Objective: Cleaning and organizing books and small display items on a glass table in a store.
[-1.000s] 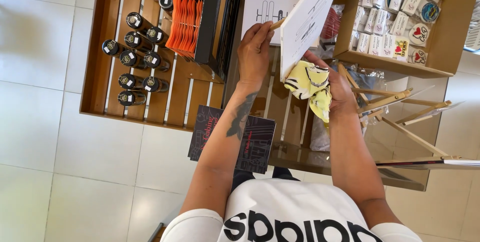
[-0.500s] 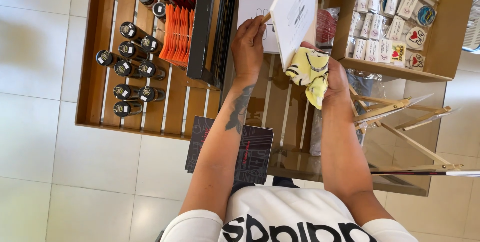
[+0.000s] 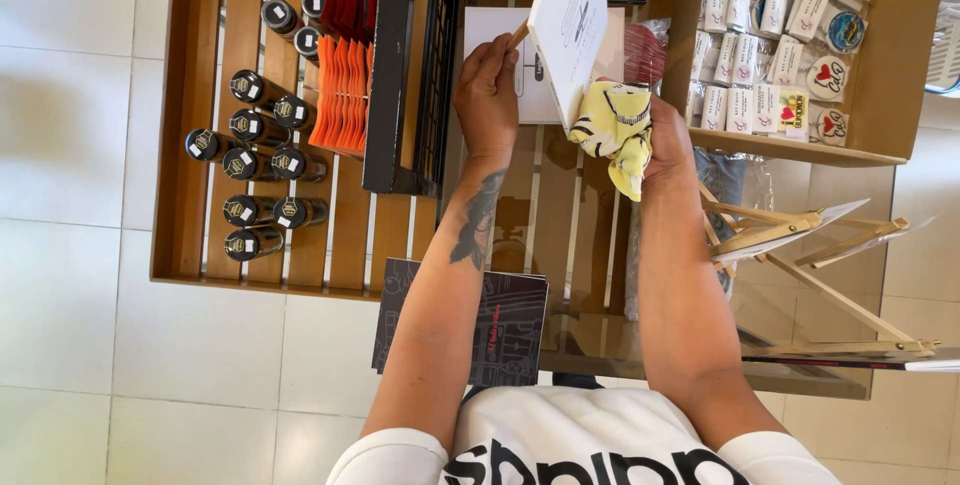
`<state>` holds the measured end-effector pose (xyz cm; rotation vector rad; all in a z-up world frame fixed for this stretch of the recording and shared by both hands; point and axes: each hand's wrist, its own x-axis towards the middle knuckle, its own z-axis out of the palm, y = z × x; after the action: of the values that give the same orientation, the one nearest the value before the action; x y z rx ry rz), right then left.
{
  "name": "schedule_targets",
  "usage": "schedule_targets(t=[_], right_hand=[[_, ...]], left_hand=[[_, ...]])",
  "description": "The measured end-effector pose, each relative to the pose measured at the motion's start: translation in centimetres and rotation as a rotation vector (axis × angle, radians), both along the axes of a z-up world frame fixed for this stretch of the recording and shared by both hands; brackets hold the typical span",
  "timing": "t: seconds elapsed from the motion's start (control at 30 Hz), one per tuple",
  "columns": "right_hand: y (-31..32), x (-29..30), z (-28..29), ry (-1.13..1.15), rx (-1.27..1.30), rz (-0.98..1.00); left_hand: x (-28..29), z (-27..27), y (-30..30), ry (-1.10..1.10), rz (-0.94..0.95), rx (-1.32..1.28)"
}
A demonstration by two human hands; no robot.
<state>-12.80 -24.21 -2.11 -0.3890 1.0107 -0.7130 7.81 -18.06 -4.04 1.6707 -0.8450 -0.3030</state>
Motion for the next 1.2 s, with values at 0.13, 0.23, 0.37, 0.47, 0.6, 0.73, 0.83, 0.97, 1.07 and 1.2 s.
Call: schedule_targets(t=[0.13,0.23,0.37,0.47,0.6,0.73,0.83,0.97,1.07,1.2], right_hand=[[-1.0,-0.4,-2.3,0.163,0.015,-0.126],[-1.5,-0.6,-3.5,0.150,-0.021,-0.096],[-2.3,-0.8,-4.6,0.101,-0.001,-0.091],[-2.3,-0.3,-3.5,0.092,0.009,-0.089],[-2.0,0.5,-2.5,0.099,0.024,-0.120],[-1.3,1.4,-0.9,0.105,0.035,-0.158],[0.7,2.6,2.7,0.159,0.019,-0.253],[4.6,2.3,4.0,0.372,-0.180,-0.181],[7.1,2.5,4.3,0.515,-0.154,-0.018],[9.6,3.3,3.5,0.665,-0.284,0.274]], left_hand=[[0.1,-0.1,0.0,-0.006,-0.002,0.054],[0.1,-0.2,0.1,0.001,0.010,0.032],[0.1,-0.5,-0.2,-0.002,0.029,0.034],[0.1,-0.6,-0.4,-0.011,0.030,0.036],[0.1,-0.9,-0.7,-0.035,0.033,0.042],[0.1,-1.0,-0.7,-0.029,0.038,0.055],[0.1,-1.3,-0.8,-0.035,0.036,0.050],[0.2,-1.2,-0.8,-0.017,0.042,0.032],[0.2,-1.7,-0.9,-0.008,0.044,0.029],[0.2,-2.1,-0.9,-0.017,0.048,0.023]])
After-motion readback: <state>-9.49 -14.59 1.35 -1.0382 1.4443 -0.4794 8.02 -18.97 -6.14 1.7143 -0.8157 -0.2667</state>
